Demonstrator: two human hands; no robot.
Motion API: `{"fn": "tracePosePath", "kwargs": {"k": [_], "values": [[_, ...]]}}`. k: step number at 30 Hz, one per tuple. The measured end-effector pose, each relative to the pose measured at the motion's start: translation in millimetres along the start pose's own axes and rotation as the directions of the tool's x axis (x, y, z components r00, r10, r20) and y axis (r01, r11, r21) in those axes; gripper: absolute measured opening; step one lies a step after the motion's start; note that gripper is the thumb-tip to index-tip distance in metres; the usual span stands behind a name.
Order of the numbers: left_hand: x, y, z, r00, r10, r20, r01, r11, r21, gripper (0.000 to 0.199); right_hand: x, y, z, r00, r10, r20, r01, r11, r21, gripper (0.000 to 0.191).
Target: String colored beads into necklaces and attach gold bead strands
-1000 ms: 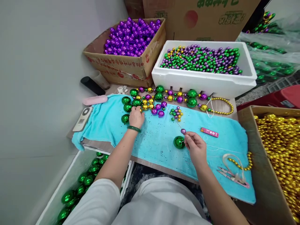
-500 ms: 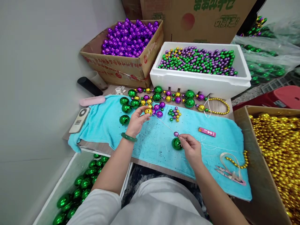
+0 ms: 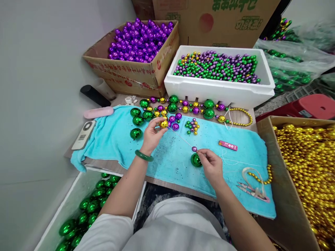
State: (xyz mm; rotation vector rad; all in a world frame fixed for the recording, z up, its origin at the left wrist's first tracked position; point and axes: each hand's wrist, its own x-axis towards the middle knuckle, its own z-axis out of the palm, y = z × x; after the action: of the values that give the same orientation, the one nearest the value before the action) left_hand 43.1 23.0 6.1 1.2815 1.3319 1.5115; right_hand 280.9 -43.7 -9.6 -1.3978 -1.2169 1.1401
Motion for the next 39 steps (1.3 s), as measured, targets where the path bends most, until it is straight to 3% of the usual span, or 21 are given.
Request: {"fn": "tracePosePath", "kwargs": {"k": [5, 8, 11, 14, 17, 21, 27, 34, 39], "values": [[-6.8, 4.6, 3.1, 0.984, 0.175, -0.028, -0.163, 0.955, 0.248, 0.033, -0.7, 0.2, -1.4, 1.000, 0.000, -0.011, 0.000, 1.000, -0.011, 0.024], [-9.4, 8.9, 5.5, 0.978, 0.208, -0.018, -0.194, 0.937, 0.291, 0.034, -1.0, 0.3, -1.9, 1.000, 0.008, -0.018, -0.008, 1.000, -0.004, 0.024], [-10.7, 10.8, 7.7, 0.990, 0.141, -0.016, -0.136, 0.974, 0.182, 0.036, -1.2, 0.2, -3.1, 0.999, 0.015, -0.028, -0.015, 1.000, 0.002, 0.024], [-11.1, 10.6, 9.0, 1.000, -0.006, -0.027, 0.006, 0.999, -0.033, 0.034, -1.0, -0.3, -5.1, 0.999, 0.022, -0.023, -0.022, 1.000, 0.009, 0.024], [-10.5, 11.6, 9.6, 0.988, -0.151, -0.014, 0.143, 0.956, -0.255, 0.034, -0.5, -1.7, -7.1, 1.000, 0.027, -0.013, -0.027, 1.000, 0.003, 0.024], [-8.1, 16.6, 8.7, 0.963, -0.262, 0.069, 0.265, 0.858, -0.440, 0.030, 0.8, -5.1, -10.6, 1.000, 0.021, -0.018, -0.021, 1.000, 0.012, 0.022], [-6.2, 19.0, 4.2, 0.918, -0.337, 0.209, 0.397, 0.761, -0.514, 0.027, 3.9, -10.3, -17.5, 1.000, 0.010, -0.028, -0.009, 1.000, 0.022, 0.021], [-6.6, 19.4, 5.2, 0.919, -0.364, 0.149, 0.381, 0.731, -0.566, 0.022, 5.5, -13.9, -20.0, 1.000, 0.009, -0.030, -0.008, 1.000, 0.015, 0.021], [-5.8, 19.6, 4.5, 0.891, -0.432, 0.136, 0.424, 0.690, -0.587, 0.025, 5.3, -16.2, -19.5, 0.999, 0.027, -0.022, -0.026, 0.999, 0.037, 0.020]]}}
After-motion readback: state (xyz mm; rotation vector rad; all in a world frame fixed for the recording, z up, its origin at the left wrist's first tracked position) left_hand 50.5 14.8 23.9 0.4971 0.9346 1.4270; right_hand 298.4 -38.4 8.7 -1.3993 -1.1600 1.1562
